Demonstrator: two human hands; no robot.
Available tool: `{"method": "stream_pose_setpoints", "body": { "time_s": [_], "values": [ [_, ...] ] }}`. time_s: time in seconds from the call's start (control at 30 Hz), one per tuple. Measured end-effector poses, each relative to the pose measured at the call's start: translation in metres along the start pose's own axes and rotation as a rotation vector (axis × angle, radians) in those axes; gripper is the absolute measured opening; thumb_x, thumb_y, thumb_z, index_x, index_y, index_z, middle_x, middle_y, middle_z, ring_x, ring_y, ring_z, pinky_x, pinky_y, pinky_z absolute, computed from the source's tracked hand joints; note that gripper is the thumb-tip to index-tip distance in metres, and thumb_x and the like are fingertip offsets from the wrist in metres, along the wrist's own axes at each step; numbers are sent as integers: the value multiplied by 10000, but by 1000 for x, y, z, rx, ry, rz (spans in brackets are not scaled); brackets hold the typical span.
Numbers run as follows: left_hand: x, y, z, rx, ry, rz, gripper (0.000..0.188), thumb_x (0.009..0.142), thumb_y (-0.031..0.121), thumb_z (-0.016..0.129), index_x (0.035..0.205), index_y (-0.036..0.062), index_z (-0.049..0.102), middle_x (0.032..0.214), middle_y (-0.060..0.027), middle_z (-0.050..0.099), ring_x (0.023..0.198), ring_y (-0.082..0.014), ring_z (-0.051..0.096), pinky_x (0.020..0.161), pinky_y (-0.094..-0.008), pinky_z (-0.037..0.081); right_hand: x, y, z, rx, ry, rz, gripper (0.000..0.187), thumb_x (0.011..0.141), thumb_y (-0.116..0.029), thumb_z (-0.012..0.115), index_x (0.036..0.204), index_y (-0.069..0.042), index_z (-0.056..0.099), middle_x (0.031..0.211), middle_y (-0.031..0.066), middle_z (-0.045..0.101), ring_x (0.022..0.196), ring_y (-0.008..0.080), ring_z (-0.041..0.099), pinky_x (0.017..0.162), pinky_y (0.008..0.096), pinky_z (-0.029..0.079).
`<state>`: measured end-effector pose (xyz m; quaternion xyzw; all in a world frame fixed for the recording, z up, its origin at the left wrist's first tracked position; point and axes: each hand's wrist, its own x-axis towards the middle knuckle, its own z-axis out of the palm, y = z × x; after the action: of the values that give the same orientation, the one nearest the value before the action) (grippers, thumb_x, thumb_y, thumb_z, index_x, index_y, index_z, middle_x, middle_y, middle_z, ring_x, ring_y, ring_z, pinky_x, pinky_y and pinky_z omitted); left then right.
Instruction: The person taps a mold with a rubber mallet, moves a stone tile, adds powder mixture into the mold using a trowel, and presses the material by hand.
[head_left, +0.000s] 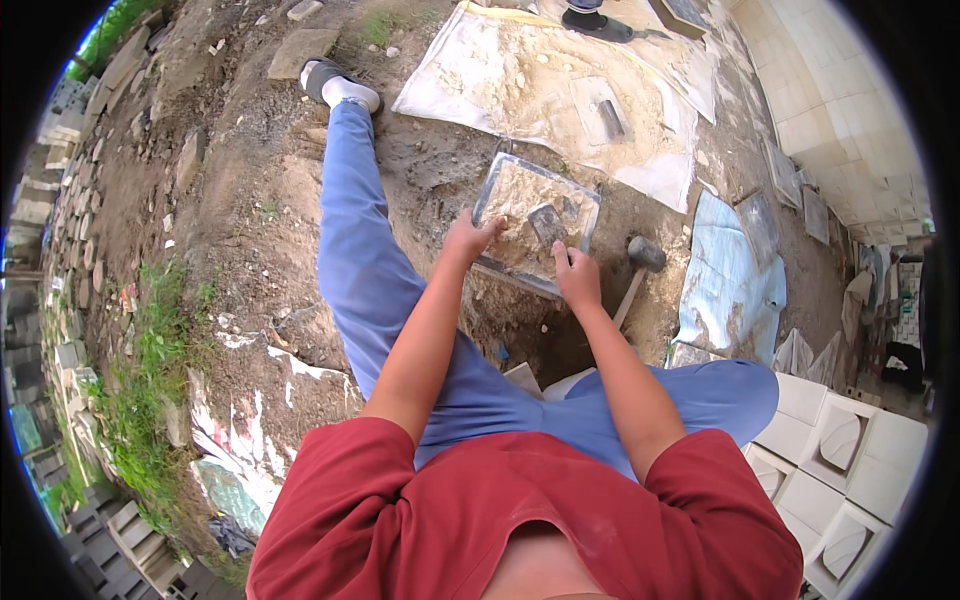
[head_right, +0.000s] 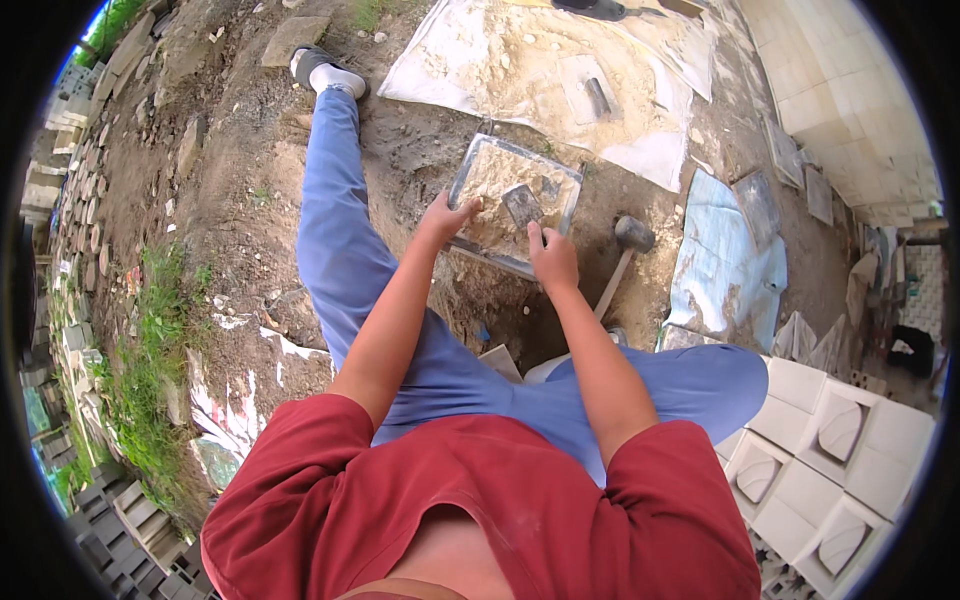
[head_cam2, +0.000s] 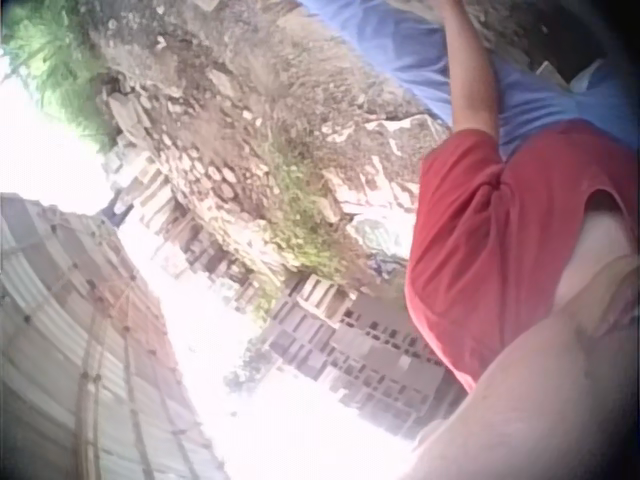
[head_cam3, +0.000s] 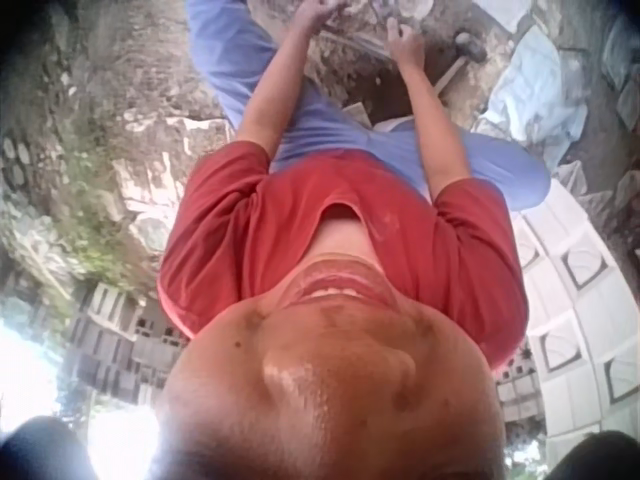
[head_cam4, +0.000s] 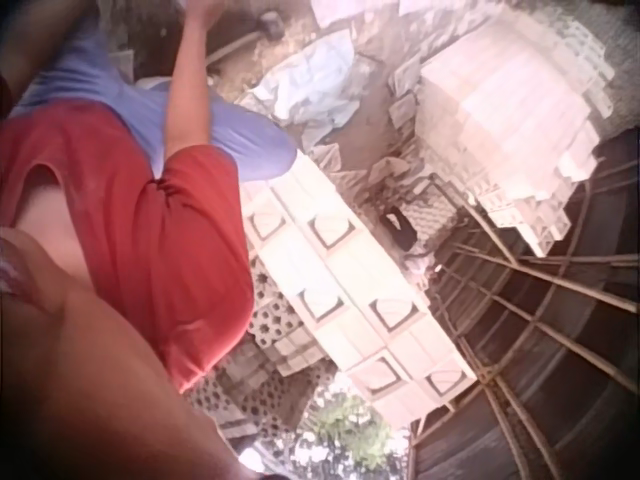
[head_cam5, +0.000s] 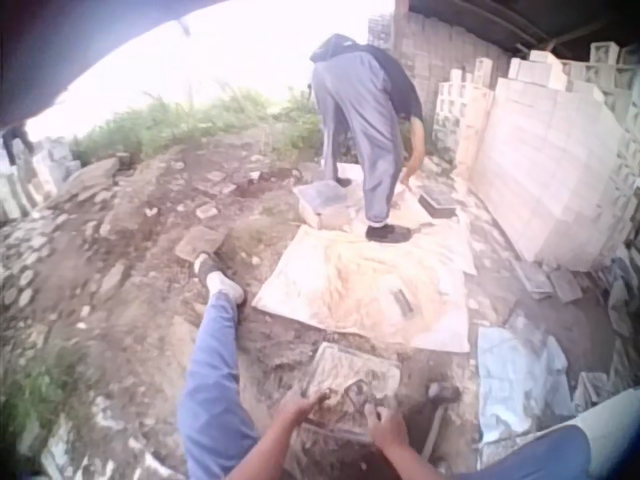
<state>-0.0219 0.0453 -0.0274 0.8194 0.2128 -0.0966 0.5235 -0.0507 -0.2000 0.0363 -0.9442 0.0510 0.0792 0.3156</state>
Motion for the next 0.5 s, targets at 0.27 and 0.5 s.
{"method": "stream_pose_setpoints", "body": {
  "time_s": [0.27,0.5],
  "values": [
    [-3,0,3,33,-61,14,867,858,589,730,1458,3,511,1405,-271,609,1320,-409,581,1097,-474,453,8,-33,-8,-98,-107,29,582,1046,-524,488,896,-18,731,884,277,703,882,490,668,780,536,525],
    [-11,21,21,370,290,489,628,1049,349,425,1578,16,371,1678,-211,287,1563,-386,241,1263,-544,191,6,-35,-19,230,36,-113,558,1050,-500,515,882,3,690,800,255,679,787,475,657,710,523,502]
  ]
}}
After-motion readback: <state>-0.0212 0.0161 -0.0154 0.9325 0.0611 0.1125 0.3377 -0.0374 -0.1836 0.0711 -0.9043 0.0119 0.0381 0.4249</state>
